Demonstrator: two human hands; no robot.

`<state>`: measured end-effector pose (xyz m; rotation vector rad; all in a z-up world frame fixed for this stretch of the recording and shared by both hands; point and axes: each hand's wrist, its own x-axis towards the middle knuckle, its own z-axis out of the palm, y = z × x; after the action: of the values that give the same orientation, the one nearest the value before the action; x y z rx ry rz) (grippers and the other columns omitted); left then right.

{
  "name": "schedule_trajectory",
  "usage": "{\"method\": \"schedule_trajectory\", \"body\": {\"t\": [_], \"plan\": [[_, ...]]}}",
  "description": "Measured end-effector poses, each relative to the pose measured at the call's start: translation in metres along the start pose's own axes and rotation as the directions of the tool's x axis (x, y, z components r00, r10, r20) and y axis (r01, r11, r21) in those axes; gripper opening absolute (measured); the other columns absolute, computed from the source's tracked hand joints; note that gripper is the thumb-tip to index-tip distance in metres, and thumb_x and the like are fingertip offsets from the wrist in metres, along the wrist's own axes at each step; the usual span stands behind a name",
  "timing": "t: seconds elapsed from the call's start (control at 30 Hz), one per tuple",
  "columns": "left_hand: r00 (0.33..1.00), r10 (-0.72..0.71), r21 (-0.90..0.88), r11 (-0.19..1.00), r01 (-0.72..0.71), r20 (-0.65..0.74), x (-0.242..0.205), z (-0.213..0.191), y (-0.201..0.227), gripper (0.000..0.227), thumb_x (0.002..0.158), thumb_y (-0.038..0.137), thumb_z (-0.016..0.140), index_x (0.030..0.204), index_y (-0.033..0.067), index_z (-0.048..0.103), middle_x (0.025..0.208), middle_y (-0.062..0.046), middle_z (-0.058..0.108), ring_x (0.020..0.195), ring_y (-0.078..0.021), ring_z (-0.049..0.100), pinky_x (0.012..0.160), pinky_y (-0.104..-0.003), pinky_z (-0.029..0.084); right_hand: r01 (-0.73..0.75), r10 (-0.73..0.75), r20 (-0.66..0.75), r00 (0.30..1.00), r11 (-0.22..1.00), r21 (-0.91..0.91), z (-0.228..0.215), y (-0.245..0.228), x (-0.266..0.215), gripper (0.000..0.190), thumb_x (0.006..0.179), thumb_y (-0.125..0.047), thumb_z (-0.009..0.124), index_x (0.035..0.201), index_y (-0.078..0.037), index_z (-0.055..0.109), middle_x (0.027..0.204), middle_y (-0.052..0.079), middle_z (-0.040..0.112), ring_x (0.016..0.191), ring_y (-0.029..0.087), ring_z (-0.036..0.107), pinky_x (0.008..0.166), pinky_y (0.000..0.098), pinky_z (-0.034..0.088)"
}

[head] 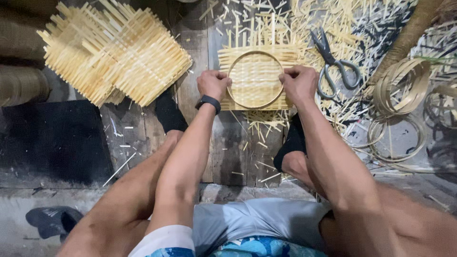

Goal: The person weaves bamboo strips into circular bases using a perforated wooden mold. They place a woven mat over the mold, press it down, and trim the excess strips with shears. The finished bases are stacked on the floor.

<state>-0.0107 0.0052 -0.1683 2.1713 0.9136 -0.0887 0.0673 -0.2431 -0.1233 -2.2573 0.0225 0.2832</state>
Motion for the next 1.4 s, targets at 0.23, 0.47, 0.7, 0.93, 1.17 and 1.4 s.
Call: {"method": "schedule_trajectory", "body": {"t": [0.23, 0.47, 0.7, 0.93, 1.17, 1.4], "plan": [[0.998, 0.044, -0.047, 0.998, -0.046, -0.048, 0.004, 0.001, 0.0, 0.019, 0.062, 0.015, 0.087, 0.08, 0.0117, 0.082, 0.076, -0.009, 0.078, 0.07, -0.0222, 0.075, 0.071, -0.034, 0.059, 0.075, -0.078, -0.046, 0.996, 0.995, -0.061, 0.002, -0.005, 0.0, 0.015, 0.081, -0.008, 0.082, 0.094, -0.002, 0.081, 0.081, 0.017, 0.075, 0.071, 0.026, 0.073, 0.072, 0.0363, 0.057], [0.997, -0.068, -0.086, 0.994, 0.069, 0.022, 0.014, 0.001, -0.008, 0.021, 0.061, 0.015, 0.091, 0.079, 0.0104, 0.082, 0.076, -0.007, 0.078, 0.07, -0.0188, 0.076, 0.071, -0.032, 0.06, -0.001, 0.001, -0.002, 1.0, 1.0, 0.026, 0.012, 0.014, 0.004, 0.015, 0.081, -0.01, 0.082, 0.093, -0.002, 0.079, 0.081, 0.012, 0.077, 0.07, 0.019, 0.073, 0.07, 0.0326, 0.057], [0.998, -0.046, -0.086, 0.995, 0.051, 0.052, 0.019, -0.006, -0.006, 0.021, 0.062, 0.014, 0.094, 0.079, 0.0096, 0.083, 0.076, -0.007, 0.079, 0.068, -0.0168, 0.076, 0.07, -0.03, 0.059, -0.007, 0.004, 0.07, 0.998, 0.999, 0.046, 0.015, 0.028, 0.017, 0.015, 0.08, -0.012, 0.083, 0.092, -0.003, 0.08, 0.08, 0.01, 0.077, 0.071, 0.016, 0.073, 0.068, 0.0306, 0.057], [0.99, -0.071, -0.074, 0.994, 0.08, 0.118, 0.026, -0.007, -0.008, 0.021, 0.064, 0.016, 0.093, 0.081, 0.0107, 0.083, 0.075, -0.006, 0.078, 0.068, -0.016, 0.076, 0.067, -0.03, 0.06, -0.03, 0.025, 0.174, 0.984, 0.999, 0.026, -0.001, 0.027, 0.03, 0.02, 0.075, -0.015, 0.089, 0.089, -0.004, 0.081, 0.079, 0.008, 0.077, 0.071, 0.016, 0.072, 0.068, 0.0296, 0.057], [0.977, 0.209, 0.113, 0.971, -0.211, 0.035, 0.032, -0.004, 0.03, 0.012, 0.083, 0.02, 0.081, 0.092, 0.0122, 0.081, 0.086, -0.006, 0.077, 0.076, -0.0228, 0.075, 0.077, -0.035, 0.06, -0.004, 0.015, 0.046, 0.999, 0.971, -0.239, 0.02, -0.005, -0.014, 0.028, 0.089, -0.021, 0.083, 0.069, -0.003, 0.073, 0.062, 0.008, 0.065, 0.054, 0.016, 0.056, 0.055, 0.0328, 0.047], [0.688, 0.726, -0.033, 0.687, -0.726, -0.003, 0.043, 0.028, 0.053, 0.016, 0.095, 0.022, 0.07, 0.106, 0.016, 0.08, 0.111, -0.008, 0.069, 0.105, -0.0318, 0.057, 0.095, -0.042, 0.045, -0.728, 0.613, 0.394, 0.684, 0.549, 0.41, 0.096, 0.009, -0.094, 0.036, 0.092, -0.03, 0.077, 0.071, -0.003, 0.066, 0.059, 0.003, 0.06, 0.048, 0.013, 0.051, 0.043, 0.029, 0.037]]}}
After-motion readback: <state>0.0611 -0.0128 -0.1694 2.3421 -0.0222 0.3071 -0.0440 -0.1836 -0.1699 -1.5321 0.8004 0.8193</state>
